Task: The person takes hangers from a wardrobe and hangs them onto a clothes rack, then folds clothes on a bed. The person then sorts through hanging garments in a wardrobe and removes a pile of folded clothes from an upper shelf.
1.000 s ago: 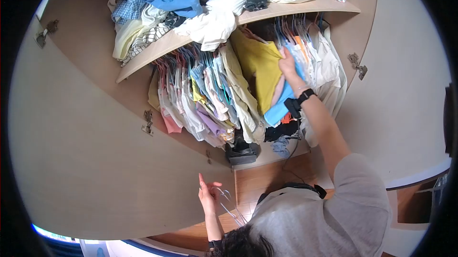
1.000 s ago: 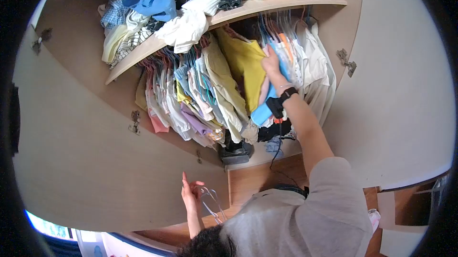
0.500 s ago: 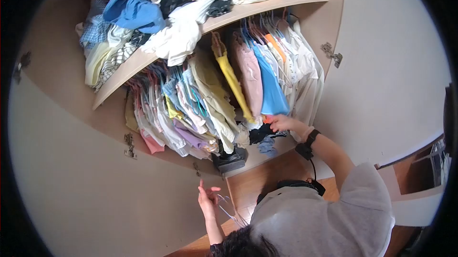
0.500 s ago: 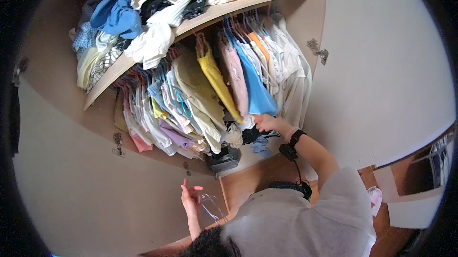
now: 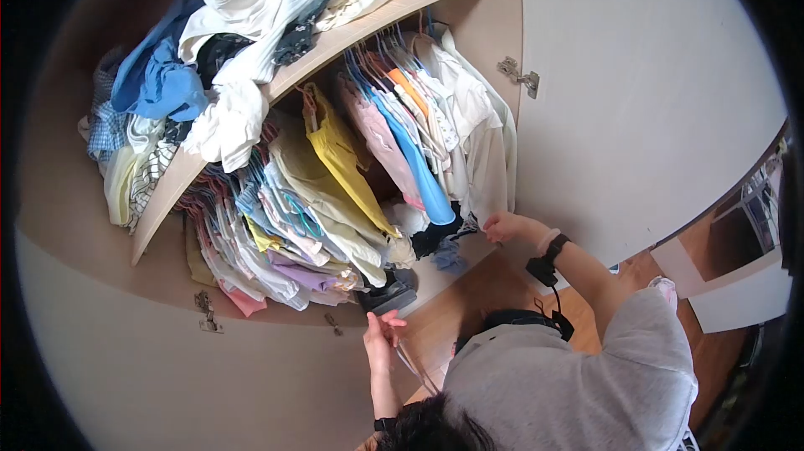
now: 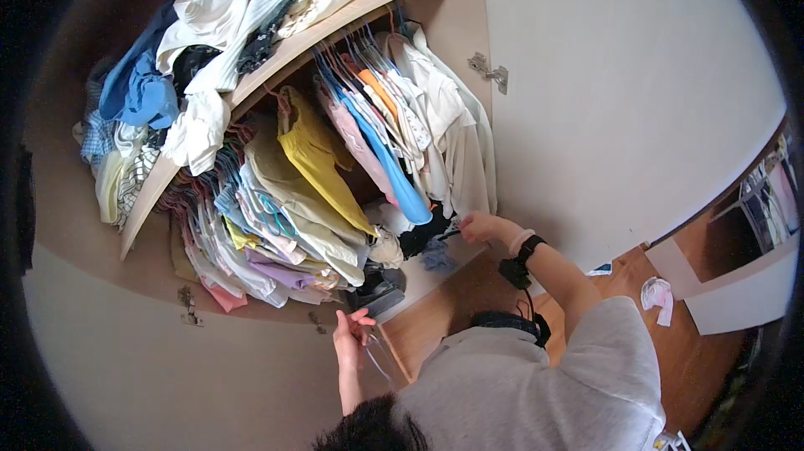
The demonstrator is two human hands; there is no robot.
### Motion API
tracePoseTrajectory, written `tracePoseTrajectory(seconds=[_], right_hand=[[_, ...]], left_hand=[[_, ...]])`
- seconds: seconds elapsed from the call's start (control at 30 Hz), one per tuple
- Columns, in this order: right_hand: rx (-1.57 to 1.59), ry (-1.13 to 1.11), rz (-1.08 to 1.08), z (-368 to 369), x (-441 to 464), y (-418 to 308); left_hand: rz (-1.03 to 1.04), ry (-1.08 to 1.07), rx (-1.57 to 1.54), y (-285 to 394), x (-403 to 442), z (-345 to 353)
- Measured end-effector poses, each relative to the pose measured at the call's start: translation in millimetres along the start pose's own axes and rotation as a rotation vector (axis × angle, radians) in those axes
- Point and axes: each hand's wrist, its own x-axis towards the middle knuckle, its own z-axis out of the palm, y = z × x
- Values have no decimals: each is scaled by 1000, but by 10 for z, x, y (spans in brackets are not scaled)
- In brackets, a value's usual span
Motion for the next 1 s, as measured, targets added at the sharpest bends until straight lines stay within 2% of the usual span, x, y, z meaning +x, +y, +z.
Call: tracePoseTrajectory(seconds=[0.23,0.4,0.5,0.6,0.63,0.73,0.8,1.0], right_hand=[[71,18,-13,65,-214,286],[99,34,19,103,-435,201],[58,-32,-16,60,-320,269],[91,55,14,92,-186,310],[113,24,3,100,-141,299],[120,-42,-13,160,-78,100],[41,-52,-8,248,-213,-316],[-211,-215,-263,651,171,-1368]], left_hand=[[-19,8,31,-38,84,76],[-16,5,42,-68,110,72],[-17,22,65,-30,103,92],[2,12,52,-29,94,80],[7,12,49,-26,91,75],[5,25,45,-42,82,29],[0,47,39,-45,57,-23],[-4,138,23,-130,-109,-223]])
